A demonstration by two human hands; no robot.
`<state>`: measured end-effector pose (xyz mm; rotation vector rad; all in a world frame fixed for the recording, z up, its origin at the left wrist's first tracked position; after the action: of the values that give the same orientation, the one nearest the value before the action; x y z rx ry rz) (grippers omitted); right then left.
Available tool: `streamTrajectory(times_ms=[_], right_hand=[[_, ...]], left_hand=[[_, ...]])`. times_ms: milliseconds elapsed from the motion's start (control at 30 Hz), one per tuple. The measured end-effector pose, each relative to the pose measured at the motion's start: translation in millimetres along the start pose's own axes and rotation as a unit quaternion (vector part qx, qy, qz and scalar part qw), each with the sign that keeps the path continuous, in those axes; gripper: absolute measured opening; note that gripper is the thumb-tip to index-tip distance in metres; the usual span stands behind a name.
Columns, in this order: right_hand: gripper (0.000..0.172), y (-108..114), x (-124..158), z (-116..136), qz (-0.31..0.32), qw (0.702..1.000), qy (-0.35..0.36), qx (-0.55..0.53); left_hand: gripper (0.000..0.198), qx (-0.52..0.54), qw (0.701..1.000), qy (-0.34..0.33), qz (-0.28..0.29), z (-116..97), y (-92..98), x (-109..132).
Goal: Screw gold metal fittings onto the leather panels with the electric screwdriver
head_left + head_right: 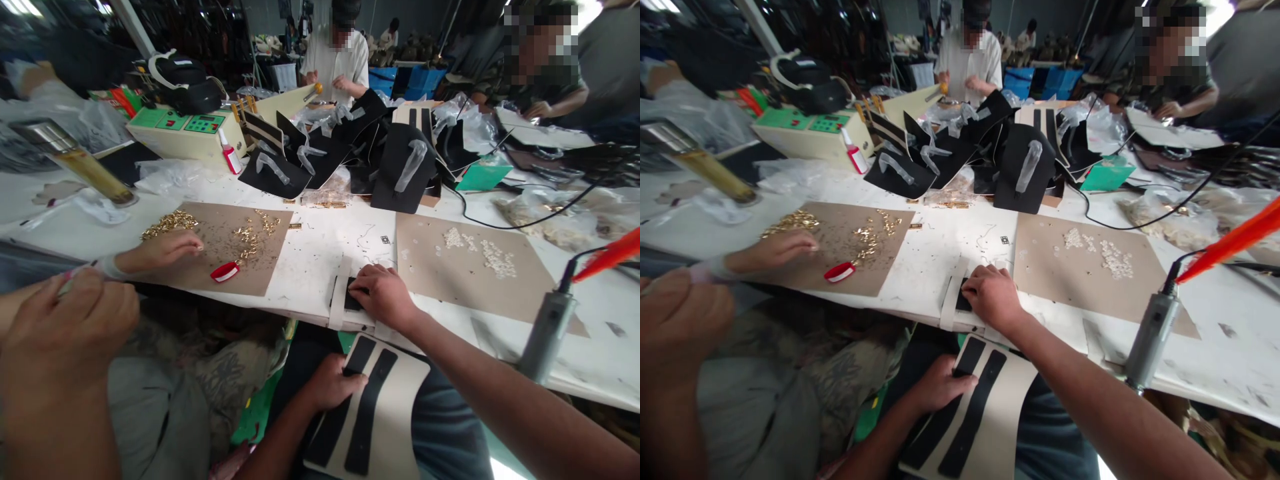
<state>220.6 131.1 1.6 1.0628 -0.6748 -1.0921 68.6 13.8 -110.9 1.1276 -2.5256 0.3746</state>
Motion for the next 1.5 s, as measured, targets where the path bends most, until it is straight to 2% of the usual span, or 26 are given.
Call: streamTrajectory(times_ms=[100,167,233,333,433,500,633,700,800,900,1100,1233,1333,1367,1433,1500], right_hand=[[0.008,0.6,-2.5,-5.6,0.008,0.999,0.002,-0.031],[0.016,4.7,2.9,-10.5,-0.013,0.996,0.004,-0.09],[0.023,13.7,18.3,-14.5,-0.059,0.986,0.007,-0.156],[0.03,31.9,59.4,-20.6,-0.144,0.954,-0.024,-0.261],[0.049,39.8,107.2,-28.8,-0.167,0.895,-0.138,-0.389],[0.058,34.7,131.0,-27.7,-0.129,0.846,-0.185,-0.483],[0.054,12.3,148.9,-8.1,-0.006,0.72,-0.171,-0.673],[0.05,3.5,149.7,-0.5,0.016,0.672,-0.182,-0.718],[0.046,-0.7,147.7,5.4,0.01,0.623,-0.189,-0.759],[0.045,2.0,145.7,8.1,0.009,0.598,-0.176,-0.782],[0.047,9.7,144.4,8.3,0.007,0.583,-0.152,-0.798],[0.053,13.9,144.7,10.2,0.004,0.584,-0.133,-0.801],[0.051,20.1,147.9,13.7,-0.001,0.595,-0.136,-0.792],[0.051,23.8,150.9,13.4,-0.01,0.614,-0.145,-0.776],[0.051,36.1,162.5,6.4,-0.065,0.693,-0.167,-0.699],[0.053,54.9,185.0,-11.1,-0.204,0.784,-0.186,-0.555]], left_hand=[[0.02,0.011,1.0,0.008,-0.026,-3.6,1.1,7.5],[0.024,0.018,0.999,0.007,-0.047,-9.1,1.2,15.6],[0.029,0.031,0.998,0.006,-0.061,-17.6,0.2,26.0],[0.036,0.063,0.994,-0.001,-0.09,-33.1,-0.9,42.8],[0.036,0.068,0.989,-0.031,-0.131,-47.9,-0.9,55.6],[0.036,0.06,0.986,-0.055,-0.148,-56.5,-3.0,59.8],[0.038,0.077,0.982,-0.076,-0.153,-72.8,-15.2,61.0],[0.037,0.083,0.981,-0.081,-0.155,-81.8,-22.0,61.5],[0.034,0.086,0.979,-0.087,-0.161,-93.0,-27.2,63.6],[0.036,0.075,0.981,-0.09,-0.153,-99.5,-26.3,65.7],[0.039,0.029,0.985,-0.087,-0.148,-114.1,-23.4,67.5],[0.041,-0.016,0.982,-0.108,-0.156,-133.8,-24.0,65.9],[0.042,-0.065,0.98,-0.132,-0.131,-148.7,-26.5,59.5],[0.043,-0.079,0.98,-0.135,-0.123,-151.8,-27.6,56.4],[0.043,-0.091,0.981,-0.127,-0.112,-153.7,-30.4,49.2],[0.044,-0.08,0.985,-0.111,-0.107,-150.1,-33.3,41.8]])
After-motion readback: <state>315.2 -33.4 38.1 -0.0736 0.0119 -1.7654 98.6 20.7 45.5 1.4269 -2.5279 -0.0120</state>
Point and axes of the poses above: each hand's wrist, its own x-axis away from the middle knuckle, its own y-axis out of the back of the hand, z = x × y, the point moved 4 cm from there along -x, towards the middle knuckle, and after that the axes turned 6 degrees about z, right-handed, at the moved point
